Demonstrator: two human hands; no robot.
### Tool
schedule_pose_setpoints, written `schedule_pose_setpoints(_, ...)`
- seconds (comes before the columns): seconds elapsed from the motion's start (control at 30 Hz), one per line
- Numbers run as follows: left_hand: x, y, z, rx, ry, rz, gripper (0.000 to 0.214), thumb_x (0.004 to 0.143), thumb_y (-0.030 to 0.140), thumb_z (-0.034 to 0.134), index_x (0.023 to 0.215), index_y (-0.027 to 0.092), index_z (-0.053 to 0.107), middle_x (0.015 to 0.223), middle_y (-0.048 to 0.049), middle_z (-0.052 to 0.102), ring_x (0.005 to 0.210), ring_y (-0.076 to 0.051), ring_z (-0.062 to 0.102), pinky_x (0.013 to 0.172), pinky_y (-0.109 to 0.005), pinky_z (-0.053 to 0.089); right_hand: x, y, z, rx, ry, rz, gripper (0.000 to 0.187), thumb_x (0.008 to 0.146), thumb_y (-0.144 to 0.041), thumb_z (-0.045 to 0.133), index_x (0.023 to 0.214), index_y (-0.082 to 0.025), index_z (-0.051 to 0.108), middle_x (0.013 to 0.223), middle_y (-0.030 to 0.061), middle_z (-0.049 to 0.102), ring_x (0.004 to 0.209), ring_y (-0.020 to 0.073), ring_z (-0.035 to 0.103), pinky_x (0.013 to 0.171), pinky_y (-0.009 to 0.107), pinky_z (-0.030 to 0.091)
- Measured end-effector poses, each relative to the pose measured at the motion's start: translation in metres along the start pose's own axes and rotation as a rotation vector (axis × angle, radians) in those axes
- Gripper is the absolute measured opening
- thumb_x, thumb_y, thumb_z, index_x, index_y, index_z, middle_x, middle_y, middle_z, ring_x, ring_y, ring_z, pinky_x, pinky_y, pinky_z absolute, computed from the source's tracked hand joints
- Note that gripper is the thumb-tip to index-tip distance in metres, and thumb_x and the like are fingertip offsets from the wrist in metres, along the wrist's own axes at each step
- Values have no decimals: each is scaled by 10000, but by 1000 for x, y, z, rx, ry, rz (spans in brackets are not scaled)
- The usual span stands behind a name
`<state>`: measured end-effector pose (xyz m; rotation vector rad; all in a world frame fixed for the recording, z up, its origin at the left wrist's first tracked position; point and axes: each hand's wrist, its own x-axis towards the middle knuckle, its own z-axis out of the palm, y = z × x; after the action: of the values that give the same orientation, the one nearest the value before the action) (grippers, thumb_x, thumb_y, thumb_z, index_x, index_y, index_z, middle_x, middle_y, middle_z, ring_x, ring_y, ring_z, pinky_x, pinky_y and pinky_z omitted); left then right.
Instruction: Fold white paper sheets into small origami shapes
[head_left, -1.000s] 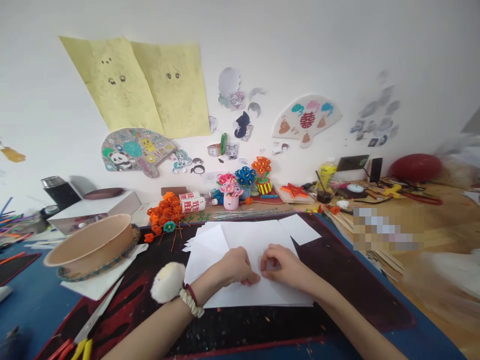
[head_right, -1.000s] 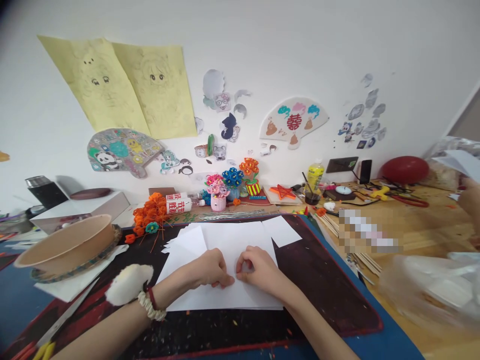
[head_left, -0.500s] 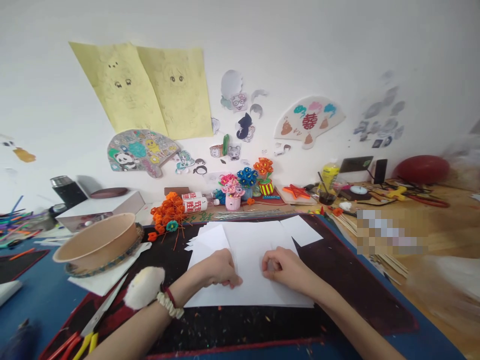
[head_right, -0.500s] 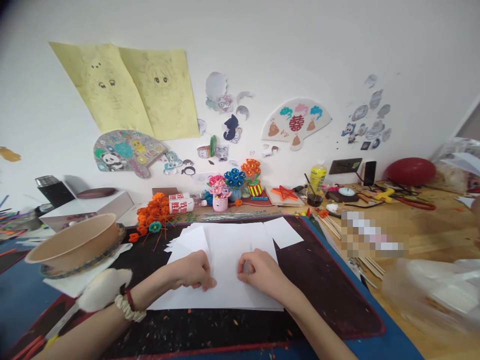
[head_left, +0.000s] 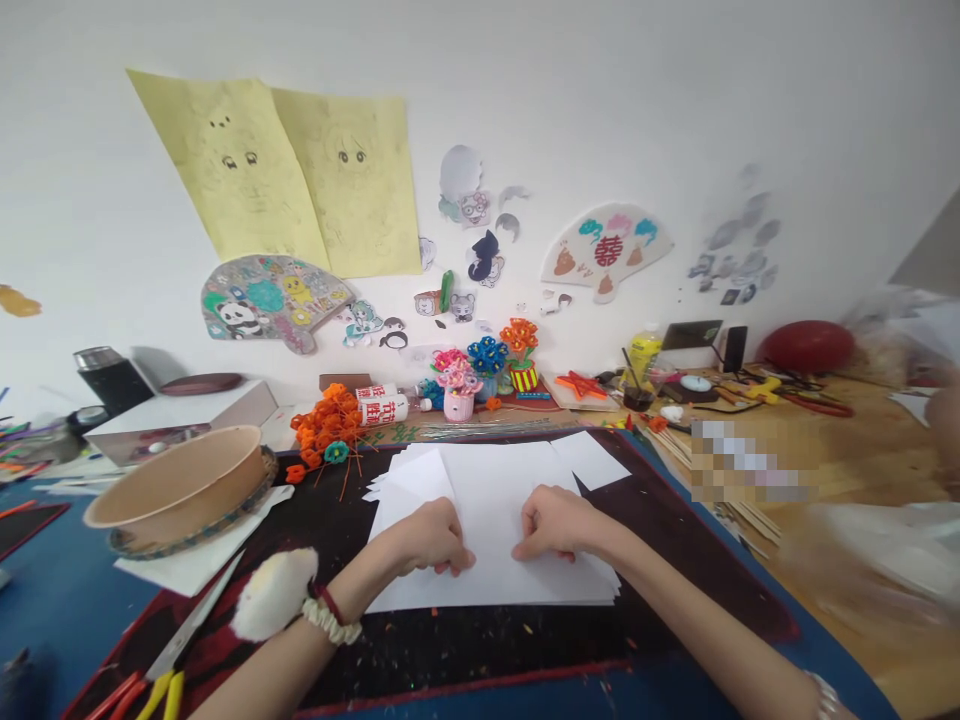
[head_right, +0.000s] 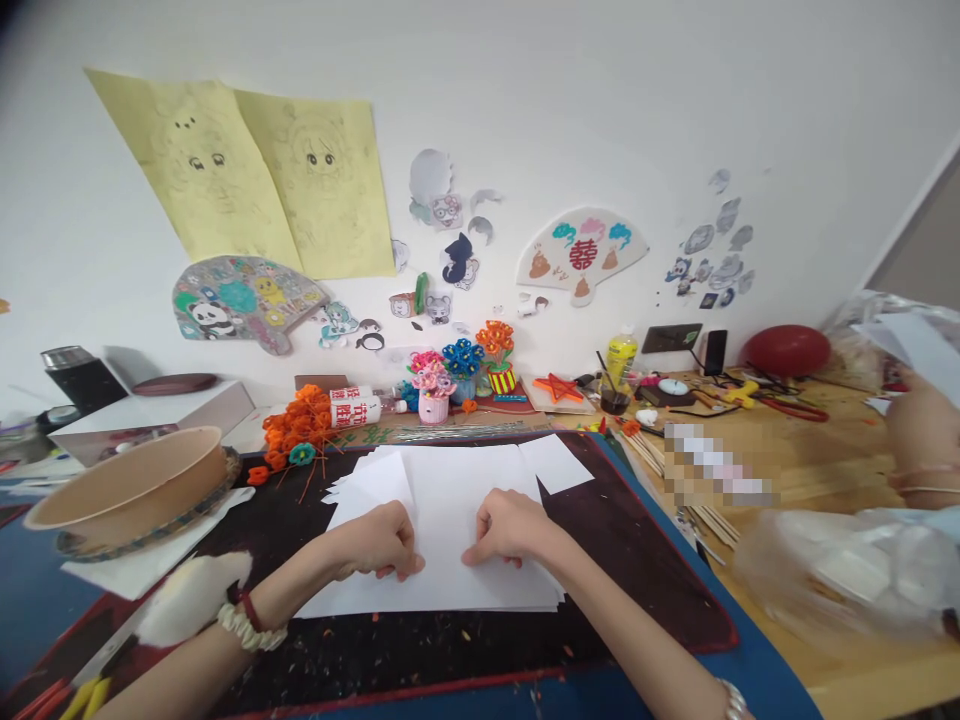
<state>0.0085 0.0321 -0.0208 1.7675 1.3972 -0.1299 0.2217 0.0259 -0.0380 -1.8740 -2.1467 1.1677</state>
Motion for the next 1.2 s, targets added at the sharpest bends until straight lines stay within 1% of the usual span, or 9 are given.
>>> schedule_pose_setpoints(0.13,2,-1,-1,15,-5,4,174,583,292,641,483,158,595,362,47,427,363,-96,338,397,-242,249,7,7,-4,65,-90,-22,250,588,-321,767,497,-177,586,339,-68,439,318,79,416,368,198,344)
schedule_pose_setpoints(0.3,4,-1,-1,19,-5,20,170,591,281,628,477,161,590,366,43,428,379,-103,357,416,-246,271,10,16,-6,155,-181,-10,247,614,-261,741,496,-183,538,303,-90,396,281,67,345,298,178,312)
schedule_pose_setpoints(0.63,1,-1,-3,20,-24,37,164,590,286,613,484,163,592,364,43,422,360,-93,324,382,-243,208,-6,42,-20,249,-230,21,262,642,-271,724,518,-184,510,278,-102,381,258,49,305,280,149,263)
schedule_pose_setpoints(0.73,0,0,-3,23,-28,29,166,586,295,616,488,164,592,367,42,423,362,-95,326,377,-241,202,-13,50,-23,251,-198,24,300,648,-291,723,506,-190,479,276,-103,367,252,52,301,284,158,250)
schedule_pose_setpoints(0.8,0,0,-3,26,-26,25,167,585,298,616,488,164,592,370,40,429,365,-97,329,379,-243,209,-15,53,-21,240,-143,25,325,657,-320,726,511,-193,465,287,-103,364,260,57,316,294,165,253)
schedule_pose_setpoints(0.97,-1,3,-2,48,-9,22,153,586,284,614,493,165,590,378,38,443,365,-99,334,382,-244,233,-12,42,-5,169,119,41,346,809,-501,581,653,-196,530,457,-53,525,364,76,456,388,184,344)
schedule_pose_setpoints(1.03,-3,4,-2,66,3,22,153,604,275,606,498,166,589,377,40,441,359,-96,329,381,-243,231,-8,34,0,95,167,71,360,741,-533,654,635,-202,557,478,-38,567,357,87,476,411,209,355)
schedule_pose_setpoints(1.1,-6,5,-4,97,21,22,148,617,253,605,498,167,589,374,42,442,353,-94,325,383,-242,236,-5,27,1,25,173,88,367,650,-510,740,569,-203,555,445,-38,564,332,97,477,433,230,368)
schedule_pose_setpoints(1.2,-13,8,-6,178,107,30,143,621,179,606,482,163,578,403,24,485,393,-115,421,430,-242,319,-4,21,-3,-33,149,81,387,614,-477,770,496,-200,527,400,-43,546,319,108,489,465,247,397)
